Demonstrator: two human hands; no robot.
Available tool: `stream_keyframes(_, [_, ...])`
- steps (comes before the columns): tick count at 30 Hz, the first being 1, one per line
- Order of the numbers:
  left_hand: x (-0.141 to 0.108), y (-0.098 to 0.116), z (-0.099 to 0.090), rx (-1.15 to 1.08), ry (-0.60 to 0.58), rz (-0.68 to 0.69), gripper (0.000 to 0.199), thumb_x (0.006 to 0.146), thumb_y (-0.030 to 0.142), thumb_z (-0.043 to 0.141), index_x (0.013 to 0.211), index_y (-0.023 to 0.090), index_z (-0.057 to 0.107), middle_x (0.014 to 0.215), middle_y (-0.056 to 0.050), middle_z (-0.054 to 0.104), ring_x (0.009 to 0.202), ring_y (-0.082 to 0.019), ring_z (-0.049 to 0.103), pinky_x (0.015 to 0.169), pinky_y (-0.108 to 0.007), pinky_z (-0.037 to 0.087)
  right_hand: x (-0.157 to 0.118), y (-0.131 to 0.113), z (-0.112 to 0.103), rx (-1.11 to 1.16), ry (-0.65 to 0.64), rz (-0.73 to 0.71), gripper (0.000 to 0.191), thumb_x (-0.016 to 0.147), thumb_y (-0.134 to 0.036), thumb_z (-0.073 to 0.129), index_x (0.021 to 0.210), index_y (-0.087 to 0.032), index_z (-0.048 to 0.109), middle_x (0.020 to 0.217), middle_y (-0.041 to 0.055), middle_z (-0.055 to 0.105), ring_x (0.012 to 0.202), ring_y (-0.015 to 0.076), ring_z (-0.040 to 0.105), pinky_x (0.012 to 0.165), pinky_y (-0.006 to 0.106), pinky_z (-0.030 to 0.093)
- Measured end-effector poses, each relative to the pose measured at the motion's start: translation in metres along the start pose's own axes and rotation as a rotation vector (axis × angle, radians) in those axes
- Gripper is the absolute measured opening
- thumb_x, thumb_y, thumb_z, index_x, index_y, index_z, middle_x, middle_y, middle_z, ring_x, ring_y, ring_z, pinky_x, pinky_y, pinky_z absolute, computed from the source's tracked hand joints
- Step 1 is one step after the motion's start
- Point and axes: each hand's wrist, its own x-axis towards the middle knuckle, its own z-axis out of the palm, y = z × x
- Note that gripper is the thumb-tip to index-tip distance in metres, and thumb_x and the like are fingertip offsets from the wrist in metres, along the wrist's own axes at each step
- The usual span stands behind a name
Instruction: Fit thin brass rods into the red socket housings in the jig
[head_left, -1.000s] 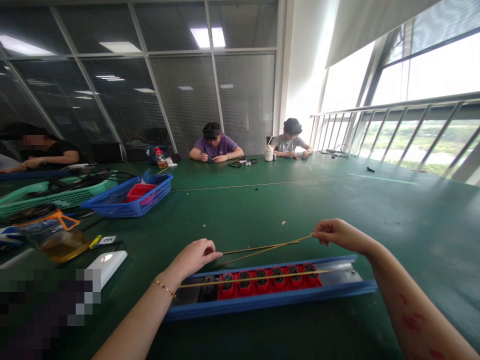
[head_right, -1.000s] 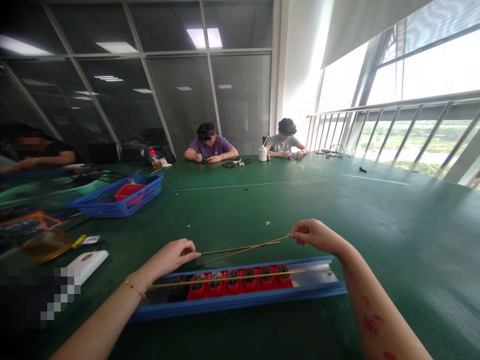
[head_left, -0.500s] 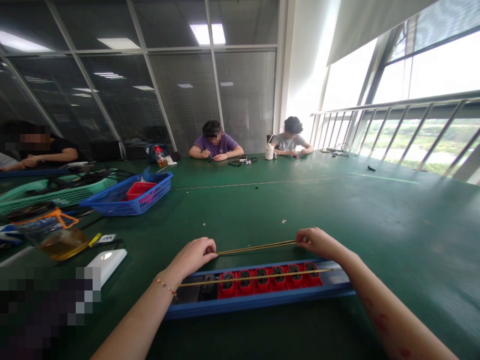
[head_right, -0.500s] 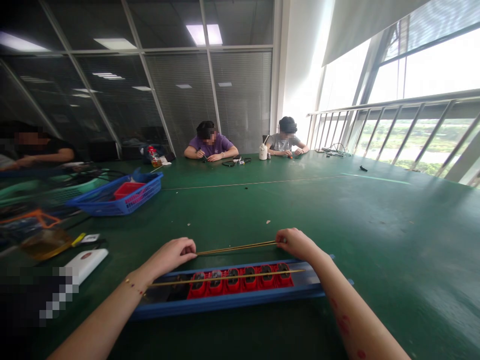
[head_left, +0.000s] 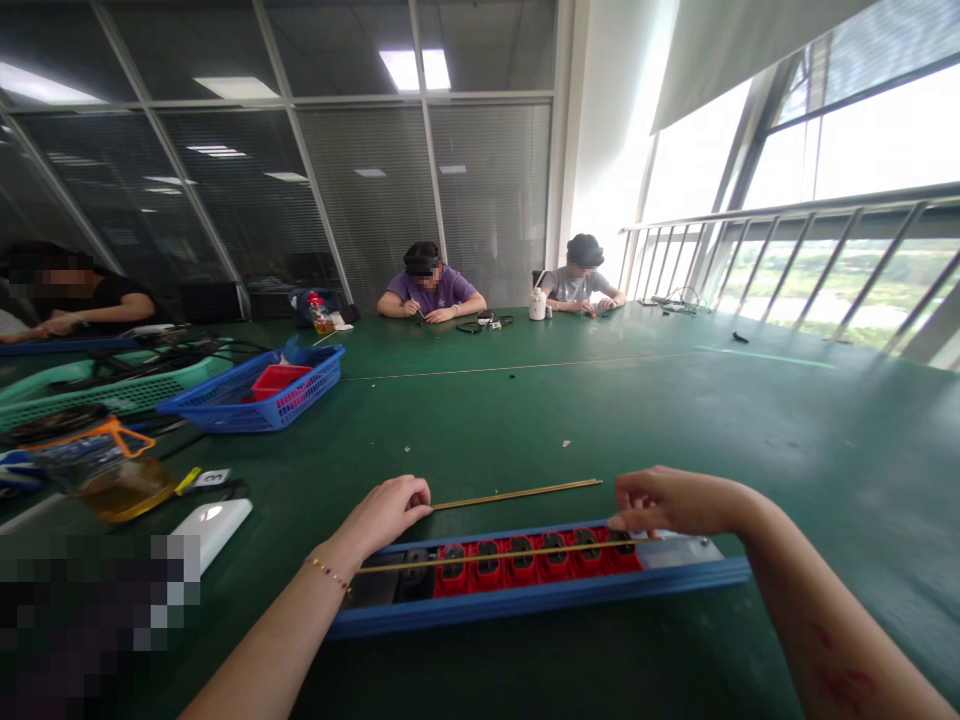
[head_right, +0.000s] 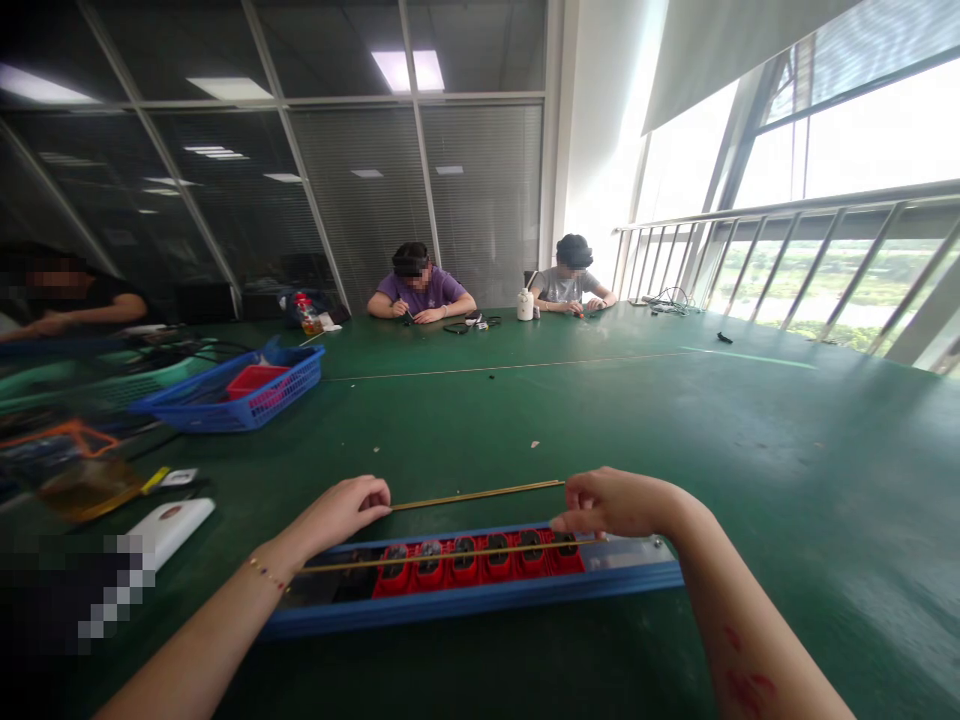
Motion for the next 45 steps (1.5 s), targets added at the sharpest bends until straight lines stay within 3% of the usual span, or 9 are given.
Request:
stream_keyframes(5, [-0.002,0.002,-0.002,-0.017,-0.022,-0.015,0.016,0.075,0.034,0.048,0.076,0.022,0.059,0.08,0.0,0.06,0.072,-0.014,0.055,0.061,-0.023,0.038,0.001,-0.007,0.007,-0.004,-0.059,0.076,0.049,0.069,-0.064,0.049,0.085,-0.019,0.054,0.066,0.0026,0.063,0.053,0.0153,0.054,0.046,0.023,0.037])
stream_keyframes(9, [-0.003,0.004,-0.003,-0.031,-0.031,-0.021,0.019,0.076,0.036,0.046,0.076,0.023,0.059,0.081,-0.001,0.06,0.073,-0.015,0.055,0.061,-0.024,0.038,0.0,-0.018,0.001,-0.038,0.11,-0.101,0.045,0.074,-0.061,0.046,0.076,-0.019,0.059,0.062,0.0002,0.057,0.055,0.0131,0.048,0.049,0.022,0.035])
stream_keyframes(14, [-0.002,0.003,-0.002,-0.025,-0.042,-0.03,0.019,0.075,0.036,0.047,0.078,0.021,0.059,0.08,-0.001,0.059,0.073,-0.015,0.055,0.063,-0.024,0.039,-0.008,-0.028,-0.011,0.092,0.208,-0.243,0.046,0.079,-0.057,0.042,0.078,-0.017,0.064,0.068,0.0007,0.057,0.063,0.0136,0.049,0.057,0.023,0.039])
stream_keyframes(20, [-0.001,0.002,-0.001,-0.019,-0.034,-0.01,0.018,0.075,0.035,0.047,0.077,0.021,0.059,0.08,-0.001,0.059,0.072,-0.014,0.054,0.063,-0.024,0.038,-0.031,-0.005,-0.031,0.144,0.472,-0.153,0.043,0.079,-0.056,0.043,0.075,-0.018,0.062,0.071,0.0026,0.058,0.07,0.0172,0.051,0.065,0.025,0.041])
stream_keyframes(24, [-0.002,0.003,-0.001,-0.02,-0.031,-0.011,0.019,0.075,0.035,0.047,0.077,0.021,0.059,0.079,-0.001,0.059,0.072,-0.015,0.054,0.062,-0.024,0.038,-0.037,0.011,-0.034,0.104,0.445,-0.07,0.041,0.077,-0.056,0.046,0.078,-0.019,0.063,0.073,0.0027,0.06,0.069,0.0183,0.052,0.064,0.027,0.041])
stream_keyframes(30, [-0.002,0.003,-0.001,-0.005,-0.02,-0.013,0.023,0.076,0.04,0.046,0.076,0.022,0.059,0.08,-0.002,0.06,0.072,-0.015,0.055,0.061,-0.024,0.037,-0.009,0.022,-0.019,0.039,0.318,-0.056,0.041,0.077,-0.056,0.045,0.075,-0.019,0.063,0.066,0.0006,0.057,0.06,0.0144,0.048,0.056,0.024,0.039])
stream_keyframes(35, [-0.004,0.008,-0.004,-0.028,-0.022,-0.029,0.04,0.077,0.055,0.039,0.076,0.021,0.06,0.081,-0.003,0.06,0.071,-0.016,0.055,0.06,-0.024,0.037,0.02,0.032,-0.002,-0.02,0.331,-0.056,0.035,0.076,-0.05,0.049,0.076,-0.019,0.063,0.062,-0.0001,0.057,0.056,0.0132,0.049,0.05,0.022,0.036])
stream_keyframes(39, [-0.003,0.007,-0.004,-0.043,-0.056,-0.036,0.039,0.069,0.057,0.05,0.077,0.02,0.06,0.082,-0.003,0.06,0.071,-0.016,0.055,0.059,-0.024,0.037,0.043,0.033,0.014,-0.104,0.386,-0.043,0.025,0.075,-0.042,0.052,0.077,-0.021,0.064,0.071,0.002,0.065,0.065,0.0161,0.057,0.059,0.024,0.041])
stream_keyframes(45, [-0.003,0.004,-0.003,0.021,-0.002,-0.003,0.025,0.073,0.045,0.051,0.075,0.022,0.059,0.082,-0.002,0.059,0.077,-0.017,0.054,0.064,-0.025,0.038,0.065,0.025,0.033,-0.374,0.486,-0.02,0.015,0.078,-0.032,0.051,0.078,-0.025,0.063,0.088,0.0011,0.065,0.082,0.0185,0.059,0.071,0.027,0.04])
